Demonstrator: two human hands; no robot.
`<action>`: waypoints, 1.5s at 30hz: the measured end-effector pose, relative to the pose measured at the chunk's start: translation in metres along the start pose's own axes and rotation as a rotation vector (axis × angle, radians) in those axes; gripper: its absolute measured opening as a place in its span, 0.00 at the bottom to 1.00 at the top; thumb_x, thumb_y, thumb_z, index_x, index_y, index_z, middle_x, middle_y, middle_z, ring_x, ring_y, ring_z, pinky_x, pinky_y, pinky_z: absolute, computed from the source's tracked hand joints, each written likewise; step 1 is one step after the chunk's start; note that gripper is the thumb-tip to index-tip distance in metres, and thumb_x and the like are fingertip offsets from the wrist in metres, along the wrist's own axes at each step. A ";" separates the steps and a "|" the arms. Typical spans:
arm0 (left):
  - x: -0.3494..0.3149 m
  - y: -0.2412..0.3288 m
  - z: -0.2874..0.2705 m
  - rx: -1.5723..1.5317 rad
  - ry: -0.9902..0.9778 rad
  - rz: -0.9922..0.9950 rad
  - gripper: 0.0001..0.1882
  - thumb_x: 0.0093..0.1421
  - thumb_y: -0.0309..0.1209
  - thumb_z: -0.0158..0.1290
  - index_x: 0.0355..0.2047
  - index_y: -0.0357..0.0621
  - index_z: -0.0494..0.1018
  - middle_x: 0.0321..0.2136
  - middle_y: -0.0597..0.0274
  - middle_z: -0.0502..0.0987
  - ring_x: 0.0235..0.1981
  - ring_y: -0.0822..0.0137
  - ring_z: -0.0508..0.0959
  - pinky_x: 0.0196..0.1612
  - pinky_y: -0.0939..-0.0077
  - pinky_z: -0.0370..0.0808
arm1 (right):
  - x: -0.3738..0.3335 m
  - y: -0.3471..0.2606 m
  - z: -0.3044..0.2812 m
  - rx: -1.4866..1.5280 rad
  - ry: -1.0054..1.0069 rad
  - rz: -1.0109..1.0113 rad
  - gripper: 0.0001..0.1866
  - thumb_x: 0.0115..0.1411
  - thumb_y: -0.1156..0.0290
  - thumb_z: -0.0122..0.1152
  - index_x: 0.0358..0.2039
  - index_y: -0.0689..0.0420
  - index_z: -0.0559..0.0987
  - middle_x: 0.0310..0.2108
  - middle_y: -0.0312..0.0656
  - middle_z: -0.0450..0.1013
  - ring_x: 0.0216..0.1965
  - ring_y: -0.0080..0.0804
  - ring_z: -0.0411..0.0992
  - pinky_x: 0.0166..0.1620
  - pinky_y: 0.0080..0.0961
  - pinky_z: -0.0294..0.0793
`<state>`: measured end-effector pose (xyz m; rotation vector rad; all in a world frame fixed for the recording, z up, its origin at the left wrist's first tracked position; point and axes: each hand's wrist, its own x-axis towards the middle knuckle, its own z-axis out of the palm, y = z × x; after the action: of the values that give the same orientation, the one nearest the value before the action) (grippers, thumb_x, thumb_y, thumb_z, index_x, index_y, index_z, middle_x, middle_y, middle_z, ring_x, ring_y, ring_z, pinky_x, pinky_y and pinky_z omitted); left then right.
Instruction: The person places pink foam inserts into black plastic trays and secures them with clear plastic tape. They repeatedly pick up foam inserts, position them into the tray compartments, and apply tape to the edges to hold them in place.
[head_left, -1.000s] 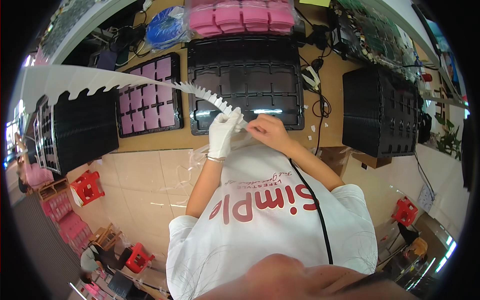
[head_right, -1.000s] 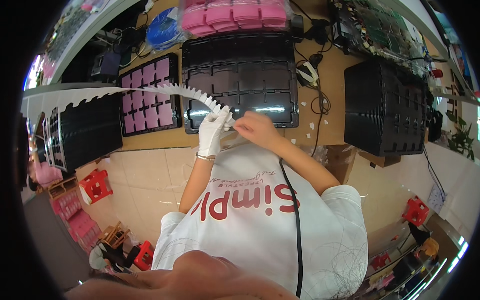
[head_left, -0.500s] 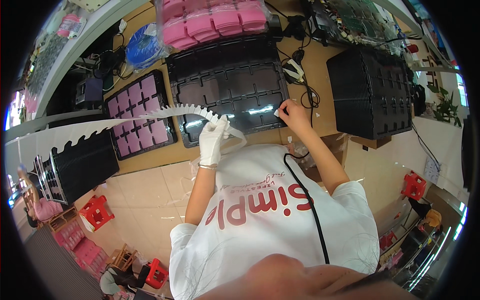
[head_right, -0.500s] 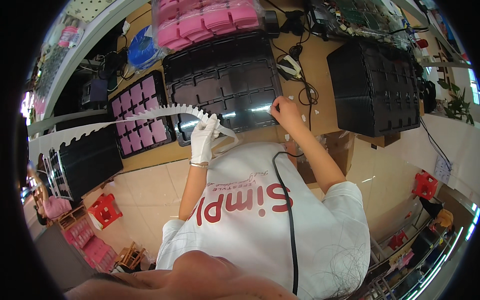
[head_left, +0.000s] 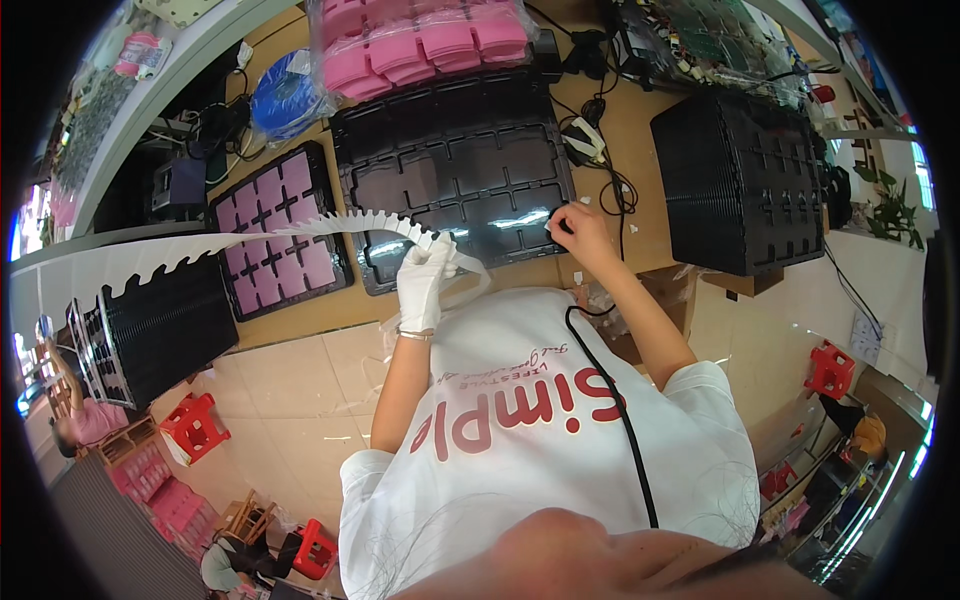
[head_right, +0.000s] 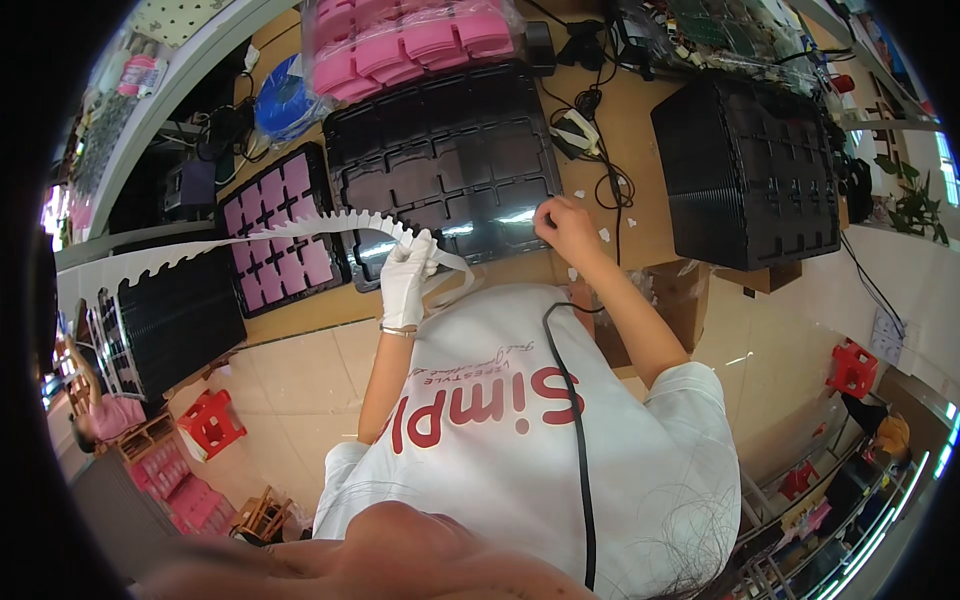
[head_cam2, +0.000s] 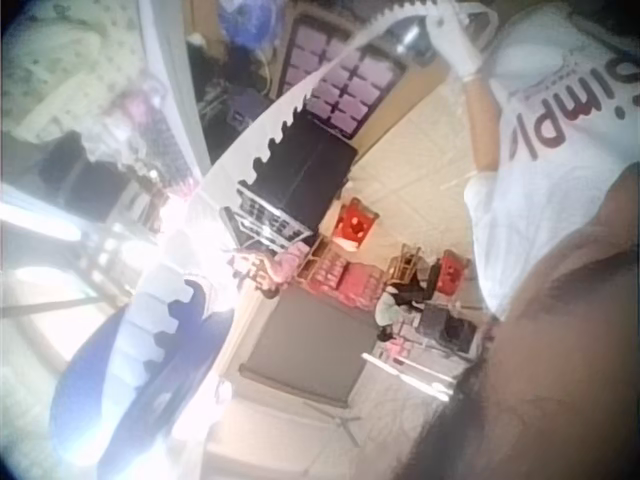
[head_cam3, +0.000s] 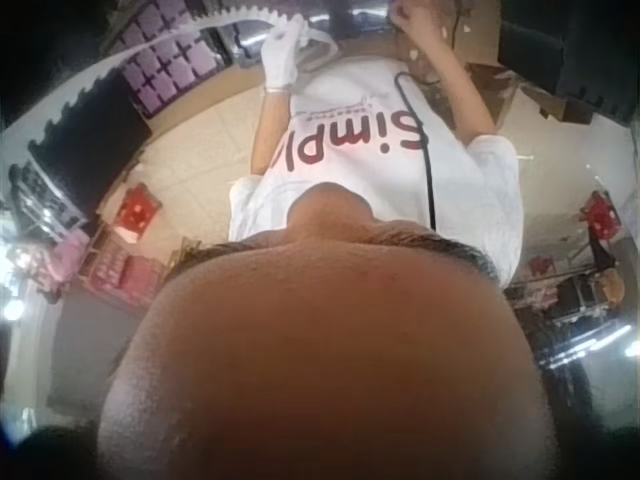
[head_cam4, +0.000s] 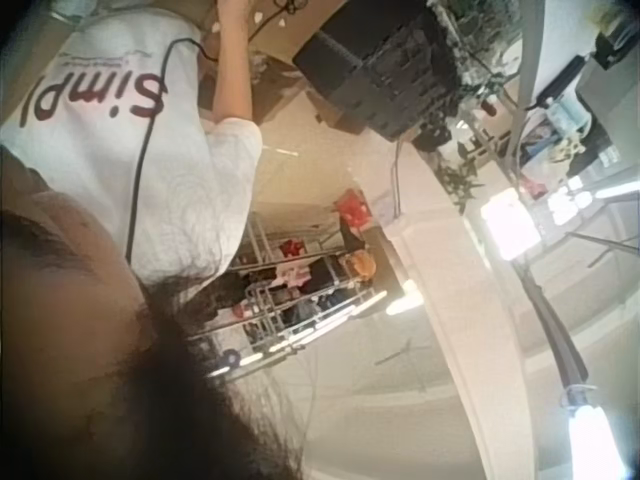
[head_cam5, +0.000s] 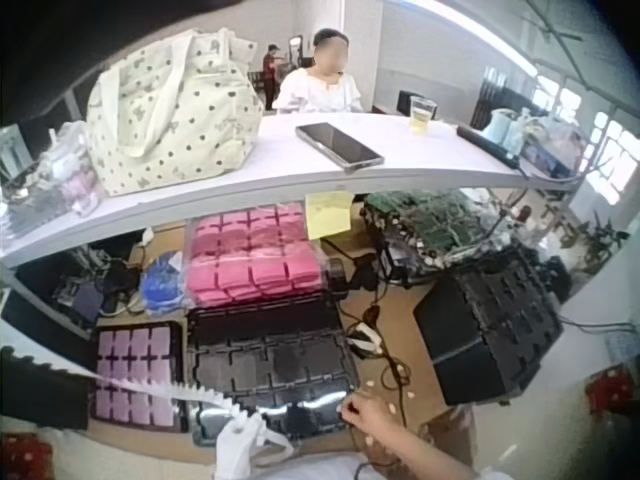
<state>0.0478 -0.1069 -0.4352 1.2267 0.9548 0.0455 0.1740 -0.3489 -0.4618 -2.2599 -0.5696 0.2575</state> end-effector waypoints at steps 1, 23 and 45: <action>-0.001 0.001 0.001 0.019 0.001 0.005 0.11 0.57 0.35 0.62 0.24 0.47 0.72 0.21 0.70 0.75 0.19 0.82 0.72 0.26 0.88 0.71 | -0.001 0.006 -0.002 0.010 -0.041 -0.120 0.05 0.49 0.74 0.64 0.25 0.59 0.76 0.24 0.42 0.71 0.24 0.32 0.68 0.31 0.28 0.69; 0.004 0.030 -0.251 1.857 0.093 0.100 0.19 0.55 0.49 0.56 0.32 0.45 0.79 0.32 0.50 0.80 0.36 0.50 0.80 0.40 0.58 0.76 | -0.103 0.055 -0.093 -0.554 -0.528 0.462 0.08 0.52 0.68 0.58 0.30 0.57 0.82 0.29 0.52 0.77 0.33 0.47 0.77 0.37 0.38 0.76; 0.180 0.150 0.056 1.061 -0.131 1.323 0.08 0.54 0.29 0.58 0.36 0.47 0.76 0.34 0.58 0.78 0.39 0.56 0.78 0.41 0.66 0.75 | 0.355 -0.086 0.000 -0.290 -0.159 -0.363 0.03 0.44 0.73 0.63 0.22 0.56 0.79 0.25 0.44 0.77 0.29 0.40 0.76 0.34 0.35 0.75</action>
<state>0.2642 -0.0010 -0.4198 2.6282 -0.1960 0.5413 0.4585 -0.1288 -0.4011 -2.3672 -1.1495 0.1803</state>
